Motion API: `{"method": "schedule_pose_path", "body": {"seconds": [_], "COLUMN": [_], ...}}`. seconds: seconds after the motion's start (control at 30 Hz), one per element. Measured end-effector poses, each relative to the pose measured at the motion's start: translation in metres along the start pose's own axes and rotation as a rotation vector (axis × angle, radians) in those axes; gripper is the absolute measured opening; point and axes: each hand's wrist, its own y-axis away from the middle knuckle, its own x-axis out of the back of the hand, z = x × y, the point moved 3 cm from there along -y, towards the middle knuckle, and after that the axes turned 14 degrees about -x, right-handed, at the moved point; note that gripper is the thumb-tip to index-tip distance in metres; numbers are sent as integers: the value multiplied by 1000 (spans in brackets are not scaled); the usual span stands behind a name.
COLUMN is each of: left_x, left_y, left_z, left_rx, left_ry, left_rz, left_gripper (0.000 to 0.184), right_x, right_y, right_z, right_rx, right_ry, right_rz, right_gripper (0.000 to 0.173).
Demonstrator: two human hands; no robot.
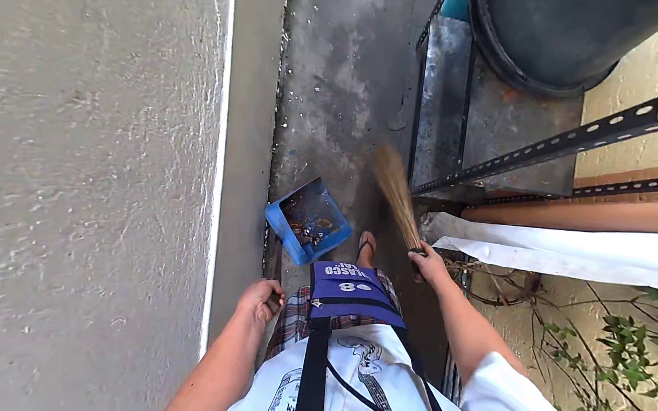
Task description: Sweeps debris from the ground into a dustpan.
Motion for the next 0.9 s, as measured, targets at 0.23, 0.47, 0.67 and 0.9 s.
{"method": "schedule_pose_path", "body": {"seconds": [0.23, 0.47, 0.67, 0.9], "left_x": [-36, -52, -114, -137], "left_y": [11, 34, 23, 15], "left_z": [17, 29, 47, 62], "left_rx": [8, -10, 38, 78], "left_ry": [28, 72, 133, 159], "left_rz": [48, 16, 136, 168], "left_gripper": [46, 60, 56, 50], "right_x": [-26, 86, 60, 42], "right_y": [-31, -52, -182, -138], "right_z": [-48, -88, -190, -110], "right_rx": [44, 118, -15, 313], "right_ry": [541, 152, 190, 781], "right_rz": [-358, -185, -22, -425], "right_gripper": [66, 72, 84, 45]}}
